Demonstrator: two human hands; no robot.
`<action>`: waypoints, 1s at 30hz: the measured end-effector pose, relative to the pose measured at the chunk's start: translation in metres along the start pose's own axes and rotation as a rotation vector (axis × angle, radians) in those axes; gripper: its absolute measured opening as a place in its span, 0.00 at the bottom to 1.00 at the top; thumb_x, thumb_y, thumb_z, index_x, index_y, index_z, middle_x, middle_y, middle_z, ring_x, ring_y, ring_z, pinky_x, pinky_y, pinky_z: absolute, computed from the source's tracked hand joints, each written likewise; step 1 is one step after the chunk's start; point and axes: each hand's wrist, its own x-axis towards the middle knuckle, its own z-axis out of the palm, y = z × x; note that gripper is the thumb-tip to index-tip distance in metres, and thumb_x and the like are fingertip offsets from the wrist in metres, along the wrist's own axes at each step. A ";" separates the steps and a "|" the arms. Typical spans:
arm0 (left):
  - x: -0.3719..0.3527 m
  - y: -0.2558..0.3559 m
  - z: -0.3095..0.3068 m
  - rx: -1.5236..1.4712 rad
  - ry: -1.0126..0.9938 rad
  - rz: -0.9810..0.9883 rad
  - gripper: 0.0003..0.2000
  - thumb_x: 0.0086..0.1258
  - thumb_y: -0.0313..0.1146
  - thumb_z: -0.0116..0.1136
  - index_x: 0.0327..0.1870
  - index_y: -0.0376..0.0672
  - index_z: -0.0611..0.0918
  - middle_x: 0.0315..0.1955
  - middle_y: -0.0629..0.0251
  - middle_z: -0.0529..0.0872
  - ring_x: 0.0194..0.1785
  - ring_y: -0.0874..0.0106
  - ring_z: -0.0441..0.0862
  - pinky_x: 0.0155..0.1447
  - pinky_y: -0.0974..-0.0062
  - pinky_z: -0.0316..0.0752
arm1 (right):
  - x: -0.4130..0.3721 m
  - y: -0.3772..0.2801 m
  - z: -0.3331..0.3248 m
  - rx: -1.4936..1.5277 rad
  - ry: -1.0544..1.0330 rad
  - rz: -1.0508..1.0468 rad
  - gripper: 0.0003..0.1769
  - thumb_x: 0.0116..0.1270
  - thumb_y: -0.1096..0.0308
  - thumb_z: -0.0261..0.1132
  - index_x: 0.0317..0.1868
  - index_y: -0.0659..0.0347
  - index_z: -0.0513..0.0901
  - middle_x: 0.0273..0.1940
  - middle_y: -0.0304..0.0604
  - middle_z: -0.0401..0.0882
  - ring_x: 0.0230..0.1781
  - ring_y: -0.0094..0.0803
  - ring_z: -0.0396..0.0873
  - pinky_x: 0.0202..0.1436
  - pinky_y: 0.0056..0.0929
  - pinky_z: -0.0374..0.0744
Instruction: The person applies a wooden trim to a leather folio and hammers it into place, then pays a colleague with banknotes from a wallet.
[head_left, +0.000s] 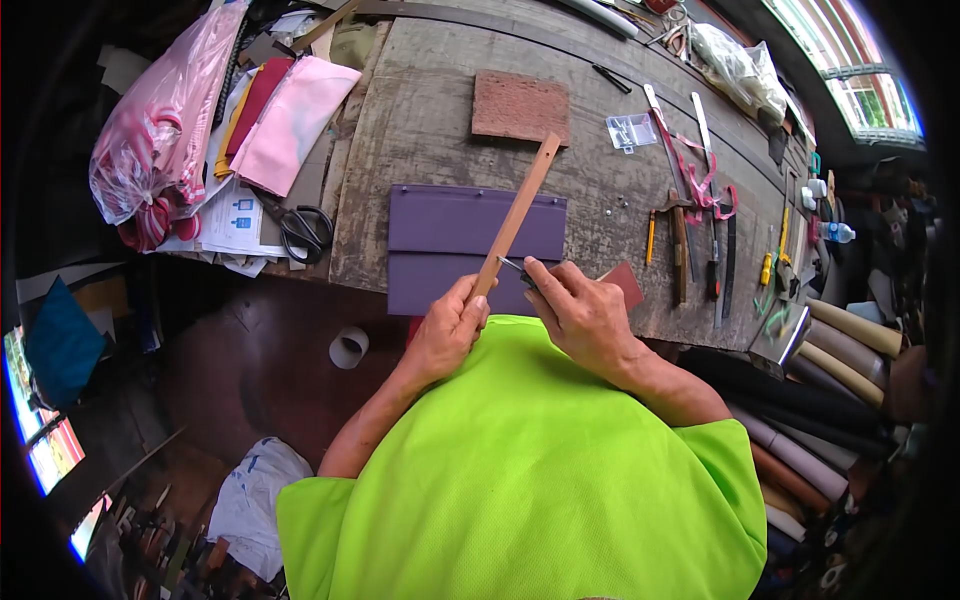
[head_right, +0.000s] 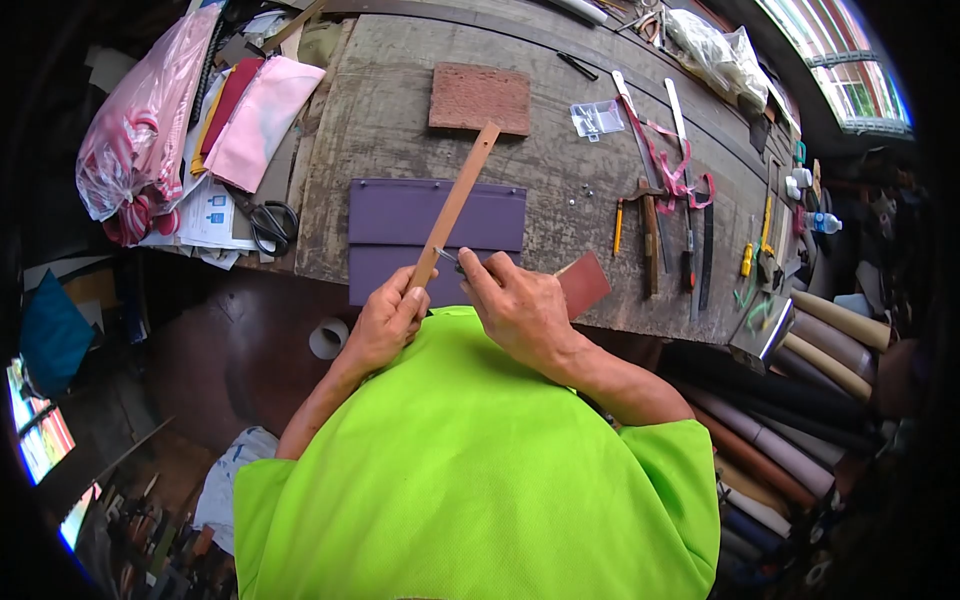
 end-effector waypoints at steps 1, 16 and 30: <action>0.000 0.000 0.000 0.005 -0.001 -0.008 0.15 0.85 0.32 0.43 0.67 0.37 0.71 0.29 0.74 0.71 0.22 0.87 0.62 0.26 0.86 0.61 | 0.000 -0.001 -0.001 -0.008 -0.009 0.001 0.23 0.66 0.70 0.72 0.61 0.63 0.81 0.34 0.40 0.79 0.23 0.31 0.80 0.22 0.32 0.77; 0.008 0.016 0.006 0.362 0.003 0.116 0.08 0.84 0.33 0.48 0.47 0.36 0.72 0.17 0.60 0.77 0.21 0.65 0.79 0.29 0.63 0.70 | 0.017 -0.012 -0.035 -0.382 -0.236 -0.337 0.26 0.60 0.72 0.66 0.60 0.73 0.79 0.33 0.39 0.71 0.27 0.27 0.77 0.29 0.26 0.77; 0.009 0.000 0.003 0.575 0.185 0.395 0.06 0.81 0.27 0.50 0.51 0.36 0.71 0.23 0.45 0.80 0.30 0.42 0.82 0.32 0.49 0.71 | 0.031 -0.007 -0.022 1.774 -0.559 1.342 0.19 0.82 0.55 0.58 0.59 0.61 0.81 0.25 0.29 0.70 0.12 0.17 0.54 0.16 0.18 0.52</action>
